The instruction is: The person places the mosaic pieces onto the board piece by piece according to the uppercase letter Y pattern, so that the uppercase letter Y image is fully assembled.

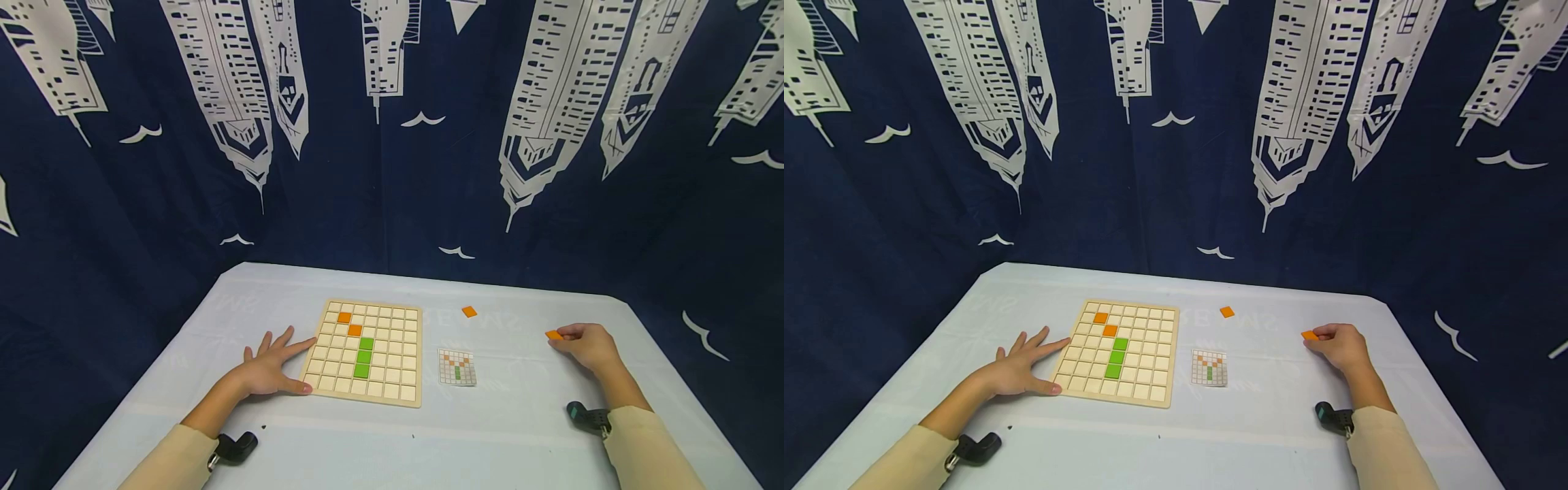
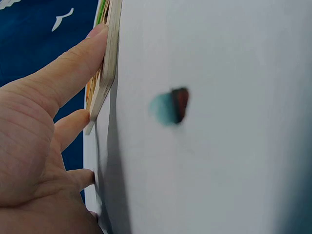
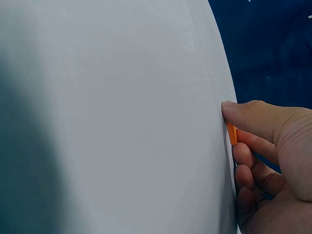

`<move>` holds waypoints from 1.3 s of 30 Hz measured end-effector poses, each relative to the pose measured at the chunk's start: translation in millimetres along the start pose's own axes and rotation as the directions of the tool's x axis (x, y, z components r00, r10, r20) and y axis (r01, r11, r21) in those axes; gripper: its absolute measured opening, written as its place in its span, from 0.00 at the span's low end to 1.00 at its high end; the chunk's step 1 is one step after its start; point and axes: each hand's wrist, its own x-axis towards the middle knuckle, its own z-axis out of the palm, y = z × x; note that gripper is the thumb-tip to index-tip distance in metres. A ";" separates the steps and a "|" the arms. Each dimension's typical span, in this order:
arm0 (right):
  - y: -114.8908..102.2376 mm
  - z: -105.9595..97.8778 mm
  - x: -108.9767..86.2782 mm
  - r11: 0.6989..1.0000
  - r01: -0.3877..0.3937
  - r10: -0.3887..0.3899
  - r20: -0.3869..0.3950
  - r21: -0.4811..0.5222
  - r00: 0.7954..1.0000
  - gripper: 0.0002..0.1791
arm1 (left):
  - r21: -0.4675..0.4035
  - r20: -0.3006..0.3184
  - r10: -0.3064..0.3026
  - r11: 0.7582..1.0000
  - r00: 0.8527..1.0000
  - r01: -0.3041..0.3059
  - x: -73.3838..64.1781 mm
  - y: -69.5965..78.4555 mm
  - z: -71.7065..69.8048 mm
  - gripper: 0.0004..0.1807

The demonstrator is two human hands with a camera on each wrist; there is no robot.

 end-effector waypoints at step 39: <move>-13.6 5.7 -19.3 0.992 0.119 -0.120 -0.039 -0.036 0.992 0.22 | 0.013 0.001 -0.004 1.000 1.000 0.004 2.1 -0.6 0.1 0.59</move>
